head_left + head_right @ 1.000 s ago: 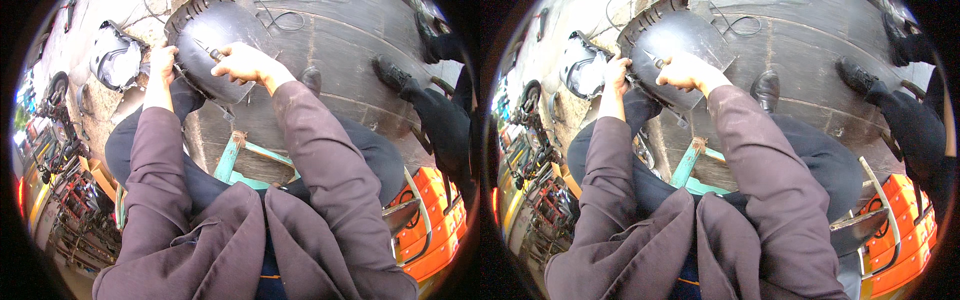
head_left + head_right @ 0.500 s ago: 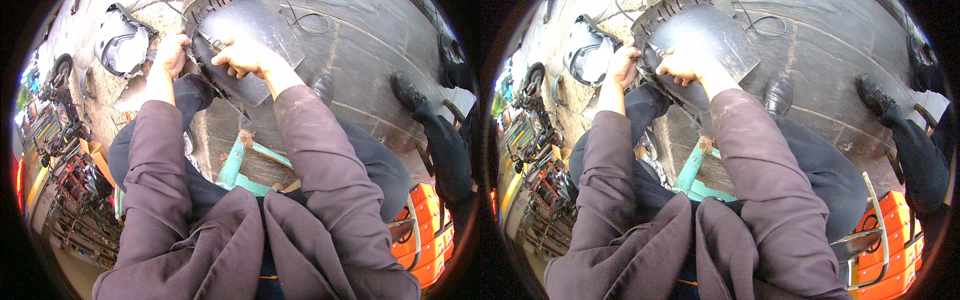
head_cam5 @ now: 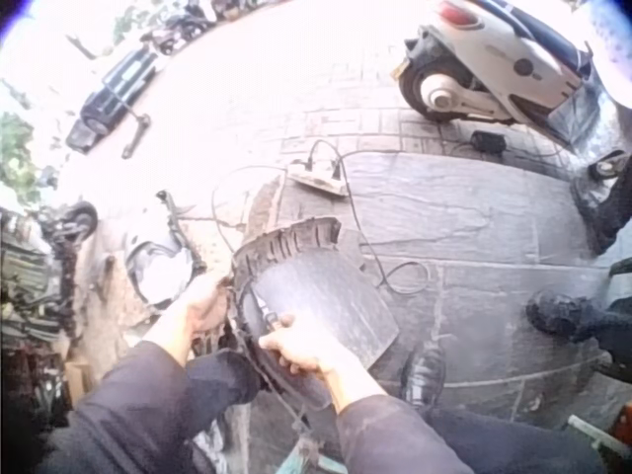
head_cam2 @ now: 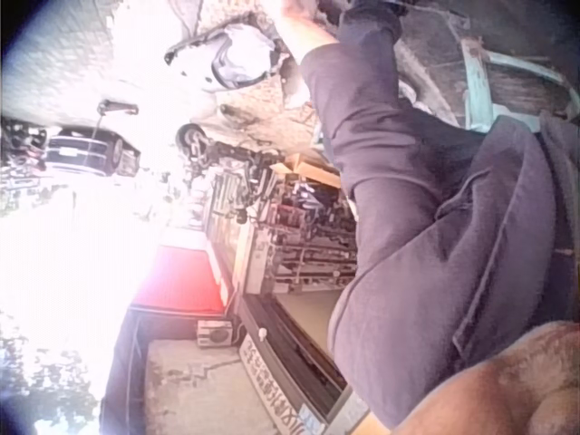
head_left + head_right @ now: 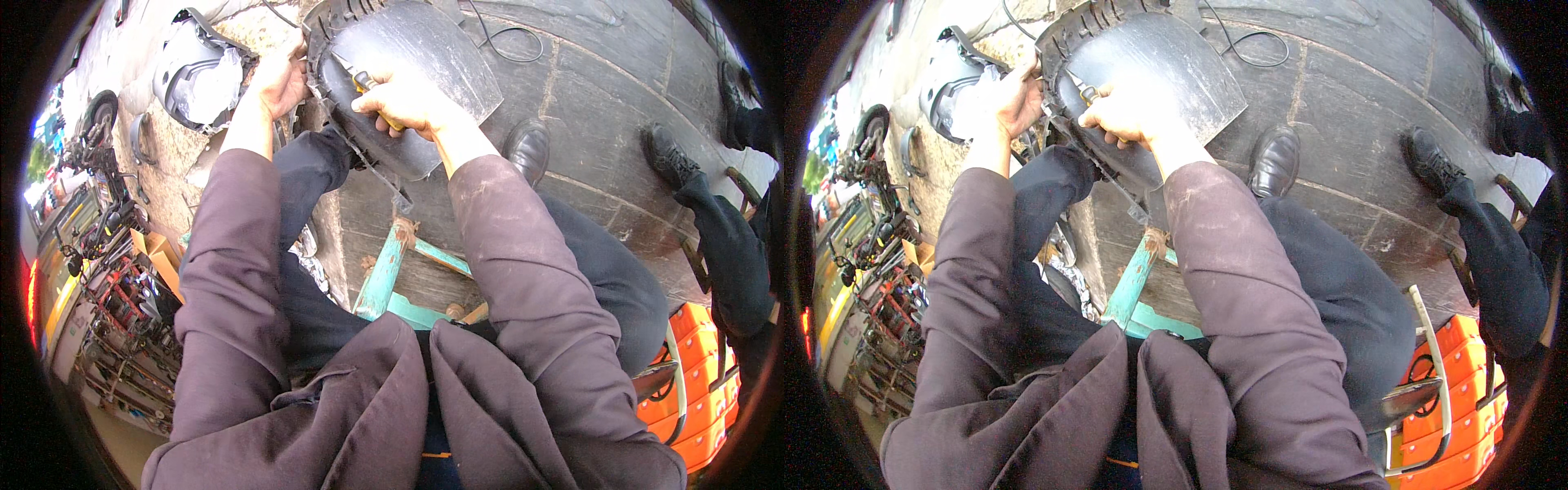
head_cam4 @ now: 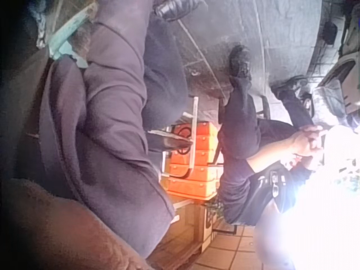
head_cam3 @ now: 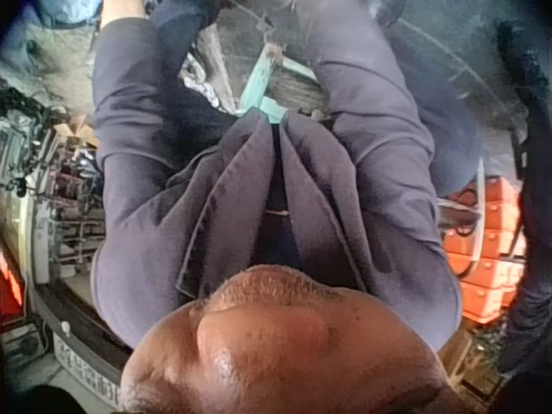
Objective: The person retrieves a black plastic motorcycle part from a cardboard box, then sits on a stool and uses pliers to remove broken tabs and trim edges. The person repeatedly inspects the part while seated, manipulating it with both hands and the tool.
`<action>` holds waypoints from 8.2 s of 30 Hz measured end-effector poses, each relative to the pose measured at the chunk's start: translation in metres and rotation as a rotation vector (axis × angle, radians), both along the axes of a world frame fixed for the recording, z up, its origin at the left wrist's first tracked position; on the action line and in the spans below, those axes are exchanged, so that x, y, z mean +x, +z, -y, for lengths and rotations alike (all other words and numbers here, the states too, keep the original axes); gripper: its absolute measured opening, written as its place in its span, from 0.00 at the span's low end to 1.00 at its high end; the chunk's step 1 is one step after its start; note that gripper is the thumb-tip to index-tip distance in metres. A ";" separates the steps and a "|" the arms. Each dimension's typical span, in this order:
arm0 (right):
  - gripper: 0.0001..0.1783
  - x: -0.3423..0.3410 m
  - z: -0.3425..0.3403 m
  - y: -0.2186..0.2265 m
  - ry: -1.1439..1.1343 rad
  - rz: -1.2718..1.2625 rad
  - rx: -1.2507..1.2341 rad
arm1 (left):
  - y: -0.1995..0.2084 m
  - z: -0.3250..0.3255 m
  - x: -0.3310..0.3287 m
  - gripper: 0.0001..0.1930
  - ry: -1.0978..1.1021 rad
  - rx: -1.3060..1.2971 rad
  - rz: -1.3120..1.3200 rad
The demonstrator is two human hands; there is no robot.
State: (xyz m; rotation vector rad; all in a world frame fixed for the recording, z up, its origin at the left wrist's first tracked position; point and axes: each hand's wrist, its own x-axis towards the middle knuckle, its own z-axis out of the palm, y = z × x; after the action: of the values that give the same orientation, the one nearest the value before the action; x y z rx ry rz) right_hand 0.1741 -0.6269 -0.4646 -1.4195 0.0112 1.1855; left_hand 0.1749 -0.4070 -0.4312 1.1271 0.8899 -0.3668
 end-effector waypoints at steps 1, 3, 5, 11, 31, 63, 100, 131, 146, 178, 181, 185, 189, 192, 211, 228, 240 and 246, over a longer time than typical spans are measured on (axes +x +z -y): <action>0.18 0.000 -0.001 -0.001 -0.014 -0.010 -0.026 | -0.001 -0.004 0.003 0.16 -0.047 -0.053 -0.022; 0.17 0.001 -0.002 -0.003 -0.039 -0.030 -0.017 | -0.005 -0.013 0.011 0.15 -0.054 -0.118 -0.066; 0.17 0.003 -0.002 -0.003 -0.051 -0.064 -0.015 | -0.015 -0.017 0.013 0.14 -0.136 0.005 0.026; 0.18 0.005 -0.007 -0.009 -0.050 -0.190 0.023 | -0.046 -0.038 0.008 0.11 -0.052 -0.070 0.078; 0.18 0.001 -0.026 -0.026 0.045 -0.220 -0.102 | -0.116 -0.031 -0.044 0.13 0.157 -0.156 0.222; 0.17 0.014 -0.010 -0.019 0.138 0.069 -0.100 | -0.108 -0.013 -0.030 0.19 -0.436 0.414 0.167; 0.21 0.034 -0.005 -0.026 0.554 1.230 -0.492 | -0.093 -0.005 -0.030 0.16 -0.304 0.297 0.125; 0.12 0.042 -0.016 -0.016 0.557 1.308 -0.482 | -0.097 -0.004 -0.030 0.14 -0.316 0.326 0.113; 0.20 0.043 -0.008 -0.003 0.572 1.294 -0.545 | -0.099 -0.004 -0.032 0.14 -0.368 0.402 0.092; 0.23 0.056 0.026 0.006 0.585 0.912 -0.770 | -0.108 -0.003 -0.034 0.15 -0.347 0.337 0.174; 0.22 0.069 0.013 0.021 0.717 1.101 -0.669 | -0.113 -0.005 -0.035 0.15 -0.376 0.376 0.157; 0.20 0.074 -0.019 0.032 0.916 1.210 -0.664 | -0.115 -0.007 -0.034 0.14 -0.451 0.439 0.170; 0.12 0.073 -0.034 0.034 0.934 1.316 -0.621 | -0.116 -0.008 -0.034 0.14 -0.456 0.445 0.157; 0.08 0.073 -0.040 0.031 0.904 1.369 -0.568 | -0.119 -0.008 -0.035 0.14 -0.457 0.453 0.179; 0.15 0.034 -0.024 0.016 0.011 -0.417 -0.125 | -0.119 -0.003 -0.039 0.17 -0.395 0.496 0.261; 0.21 -0.034 -0.035 -0.021 -0.665 -1.120 0.702 | -0.120 -0.002 -0.038 0.15 -0.483 0.612 0.187; 0.27 0.005 0.005 -0.030 -0.293 -0.893 0.445 | -0.141 -0.007 -0.043 0.18 -0.357 0.379 0.241; 0.22 0.004 0.008 -0.008 -0.003 -0.417 0.091 | -0.132 -0.007 -0.043 0.17 -0.363 0.357 0.212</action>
State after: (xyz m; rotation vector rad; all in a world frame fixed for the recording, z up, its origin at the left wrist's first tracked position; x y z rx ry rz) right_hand 0.1777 -0.6349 -0.4728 -1.0732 0.2463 1.4426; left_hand 0.1323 -0.3998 -0.5634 1.6345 0.5731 -0.3839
